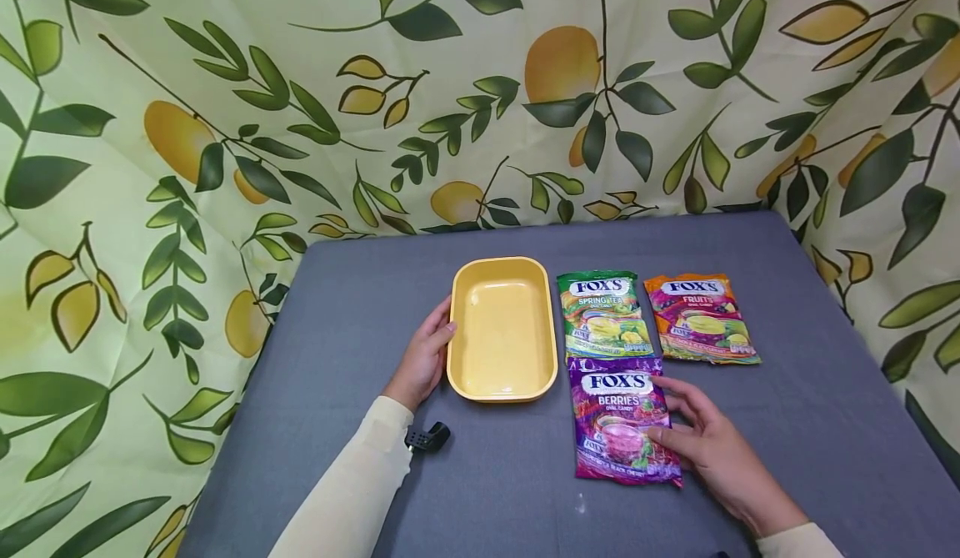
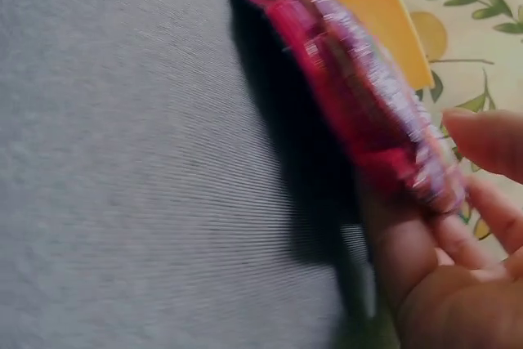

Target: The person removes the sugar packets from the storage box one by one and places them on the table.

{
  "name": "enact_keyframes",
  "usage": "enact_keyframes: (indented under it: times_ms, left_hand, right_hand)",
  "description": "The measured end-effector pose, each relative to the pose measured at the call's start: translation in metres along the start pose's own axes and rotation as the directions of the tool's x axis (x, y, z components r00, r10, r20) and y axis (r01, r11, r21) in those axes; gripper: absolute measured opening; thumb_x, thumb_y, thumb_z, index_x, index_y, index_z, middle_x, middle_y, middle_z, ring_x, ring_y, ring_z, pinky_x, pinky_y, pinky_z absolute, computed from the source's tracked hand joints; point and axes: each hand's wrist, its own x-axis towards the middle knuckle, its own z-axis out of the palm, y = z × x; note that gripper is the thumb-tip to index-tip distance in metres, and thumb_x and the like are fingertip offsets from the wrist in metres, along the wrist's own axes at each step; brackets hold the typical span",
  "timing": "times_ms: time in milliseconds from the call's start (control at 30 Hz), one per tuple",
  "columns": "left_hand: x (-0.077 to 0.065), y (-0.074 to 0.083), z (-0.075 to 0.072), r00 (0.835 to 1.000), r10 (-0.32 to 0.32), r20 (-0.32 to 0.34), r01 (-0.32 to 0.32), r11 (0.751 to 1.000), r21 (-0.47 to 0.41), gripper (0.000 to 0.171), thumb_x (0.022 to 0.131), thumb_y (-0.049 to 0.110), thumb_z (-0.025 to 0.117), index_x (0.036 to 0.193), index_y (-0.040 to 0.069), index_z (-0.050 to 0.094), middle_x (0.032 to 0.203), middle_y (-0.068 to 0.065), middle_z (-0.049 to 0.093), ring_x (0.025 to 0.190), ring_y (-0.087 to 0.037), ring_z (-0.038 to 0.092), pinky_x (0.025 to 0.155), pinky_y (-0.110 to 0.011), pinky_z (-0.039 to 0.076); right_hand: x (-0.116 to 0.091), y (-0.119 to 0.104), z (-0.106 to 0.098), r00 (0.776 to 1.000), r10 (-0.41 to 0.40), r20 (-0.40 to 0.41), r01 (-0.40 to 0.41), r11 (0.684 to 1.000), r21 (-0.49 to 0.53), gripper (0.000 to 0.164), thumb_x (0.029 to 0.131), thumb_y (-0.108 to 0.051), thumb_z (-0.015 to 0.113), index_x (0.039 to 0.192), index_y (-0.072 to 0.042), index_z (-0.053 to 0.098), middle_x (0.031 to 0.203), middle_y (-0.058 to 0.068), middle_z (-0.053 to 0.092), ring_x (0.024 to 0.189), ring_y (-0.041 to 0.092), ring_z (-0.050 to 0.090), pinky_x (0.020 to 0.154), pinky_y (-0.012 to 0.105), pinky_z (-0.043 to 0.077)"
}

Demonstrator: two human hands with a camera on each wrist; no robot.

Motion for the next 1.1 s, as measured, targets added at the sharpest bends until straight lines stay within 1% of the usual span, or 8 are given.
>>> enact_keyframes:
  times_ms: [167,300,433,567,833,933,1000,1100]
  left_hand:
    - [-0.001,0.0,0.001,1.0,0.001,0.009,-0.001,1.0,0.0,0.06,0.115,0.008,0.05,0.171,0.002,0.029,0.176,-0.015,0.029,0.158,-0.028,0.033,0.124,-0.044,0.034]
    - [-0.001,0.0,0.001,1.0,-0.004,0.005,0.004,1.0,0.001,0.06,0.115,0.008,0.05,0.171,0.003,0.03,0.176,-0.015,0.029,0.158,-0.028,0.033,0.124,-0.043,0.034]
    - [-0.002,0.001,0.001,1.0,-0.004,0.001,0.004,1.0,0.002,0.06,0.115,0.008,0.05,0.171,0.003,0.031,0.175,-0.015,0.031,0.157,-0.029,0.034,0.123,-0.041,0.036]
    - [-0.002,0.001,0.001,1.0,-0.004,-0.014,0.004,1.0,0.0,0.059,0.114,0.007,0.051,0.17,0.001,0.033,0.173,-0.017,0.033,0.156,-0.03,0.036,0.122,-0.04,0.038]
    - [-0.003,0.003,0.003,0.999,-0.006,-0.054,0.008,1.0,0.029,0.057,0.113,0.006,0.052,0.167,-0.001,0.037,0.171,-0.019,0.037,0.155,-0.03,0.038,0.122,-0.043,0.038]
    - [-0.003,0.007,0.003,0.999,-0.021,-0.049,0.023,0.999,0.048,0.057,0.113,0.006,0.051,0.167,-0.003,0.036,0.17,-0.021,0.038,0.155,-0.032,0.039,0.122,-0.044,0.038]
    - [-0.004,0.013,0.003,0.999,-0.029,-0.044,0.033,0.997,0.075,0.057,0.113,0.006,0.05,0.167,-0.004,0.035,0.17,-0.023,0.037,0.155,-0.034,0.039,0.121,-0.045,0.039]
    - [-0.006,0.023,-0.001,0.998,-0.032,-0.046,0.037,0.992,0.123,0.059,0.113,0.008,0.052,0.167,-0.005,0.033,0.17,-0.025,0.036,0.154,-0.037,0.04,0.12,-0.049,0.041]
  right_hand:
    - [0.001,-0.014,-0.003,0.996,0.088,-0.033,-0.093,0.982,-0.164,0.081,0.109,-0.028,0.072,0.171,-0.006,0.024,0.157,0.033,0.037,0.12,0.032,0.064,0.085,0.043,0.064]
    - [0.001,-0.019,-0.005,0.993,0.102,-0.053,-0.111,0.972,-0.208,0.08,0.11,-0.035,0.069,0.17,-0.002,0.027,0.157,0.035,0.04,0.122,0.031,0.064,0.086,0.043,0.064]
    - [-0.002,-0.021,-0.008,0.994,0.081,-0.077,-0.097,0.968,-0.231,0.071,0.113,-0.035,0.063,0.165,0.004,0.035,0.154,0.032,0.048,0.115,0.018,0.067,0.086,0.04,0.064]
    - [-0.004,-0.024,-0.013,0.993,0.041,-0.107,-0.065,0.968,-0.241,0.069,0.115,-0.037,0.06,0.161,0.008,0.038,0.151,0.03,0.053,0.106,0.004,0.066,0.085,0.036,0.064]
    - [-0.002,-0.038,-0.018,0.983,-0.072,-0.169,0.016,0.95,-0.312,0.062,0.116,-0.036,0.055,0.158,0.008,0.043,0.144,0.027,0.058,0.099,0.0,0.068,0.079,0.031,0.062]
    - [0.002,-0.046,-0.015,0.973,-0.143,-0.181,0.063,0.92,-0.387,0.062,0.116,-0.04,0.054,0.158,0.005,0.046,0.143,0.029,0.058,0.102,0.007,0.069,0.077,0.029,0.061]
    - [0.005,-0.051,-0.011,0.959,-0.202,-0.199,0.091,0.884,-0.459,0.063,0.116,-0.042,0.054,0.158,0.004,0.048,0.144,0.031,0.056,0.11,0.021,0.068,0.073,0.026,0.059]
    - [0.013,-0.061,-0.001,0.927,-0.3,-0.224,0.133,0.824,-0.551,0.063,0.116,-0.044,0.053,0.157,0.004,0.051,0.145,0.034,0.055,0.121,0.045,0.06,0.073,0.031,0.057]
